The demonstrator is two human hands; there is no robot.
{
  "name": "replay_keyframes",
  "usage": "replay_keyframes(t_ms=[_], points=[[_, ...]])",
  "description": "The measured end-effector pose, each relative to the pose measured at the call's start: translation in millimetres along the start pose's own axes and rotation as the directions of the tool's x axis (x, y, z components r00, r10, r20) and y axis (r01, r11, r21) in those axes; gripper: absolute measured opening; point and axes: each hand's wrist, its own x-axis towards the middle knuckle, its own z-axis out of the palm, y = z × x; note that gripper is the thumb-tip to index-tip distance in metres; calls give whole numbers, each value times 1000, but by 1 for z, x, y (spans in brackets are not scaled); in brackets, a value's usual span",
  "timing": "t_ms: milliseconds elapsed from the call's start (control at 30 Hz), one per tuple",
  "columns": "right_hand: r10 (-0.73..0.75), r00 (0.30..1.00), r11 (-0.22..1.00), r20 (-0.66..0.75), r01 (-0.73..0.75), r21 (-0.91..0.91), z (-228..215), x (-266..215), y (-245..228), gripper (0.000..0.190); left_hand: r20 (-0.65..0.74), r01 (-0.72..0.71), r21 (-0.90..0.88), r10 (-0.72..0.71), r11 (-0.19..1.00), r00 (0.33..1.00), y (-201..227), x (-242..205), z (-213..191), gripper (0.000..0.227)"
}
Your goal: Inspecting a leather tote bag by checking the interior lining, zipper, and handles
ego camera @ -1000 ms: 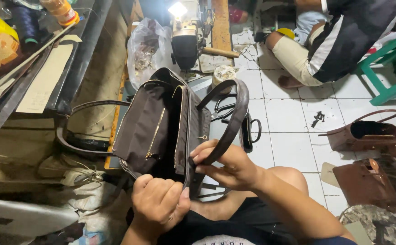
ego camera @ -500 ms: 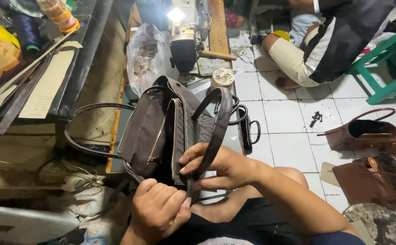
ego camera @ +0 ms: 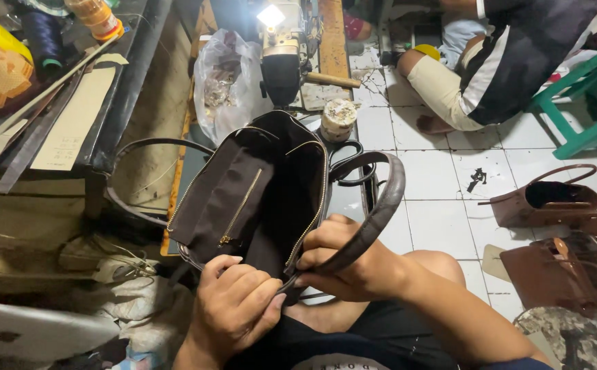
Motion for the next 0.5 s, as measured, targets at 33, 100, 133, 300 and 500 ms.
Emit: replay_keyframes(t_ms=[33,100,133,300,500], points=[[0,1000,1000,-1,0,-1,2,-3,1,17,0,-1,0,1,1000,1000,1,0,0,15],[0,1000,999,-1,0,-54,7,-8,2,20,-28,-8,-34,7,999,1000,3,2,1,12],[0,1000,998,-2,-1,-55,7,-9,1,20,-27,-10,-35,9,999,1000,4,0,2,12],[23,1000,998,21,-22,-62,13,-13,2,22,-34,-30,-20,30,999,999,1,-7,9,12],[22,999,994,-40,-27,-103,24,-22,7,23,3,41,-3,-41,999,999,-1,-9,-2,18]])
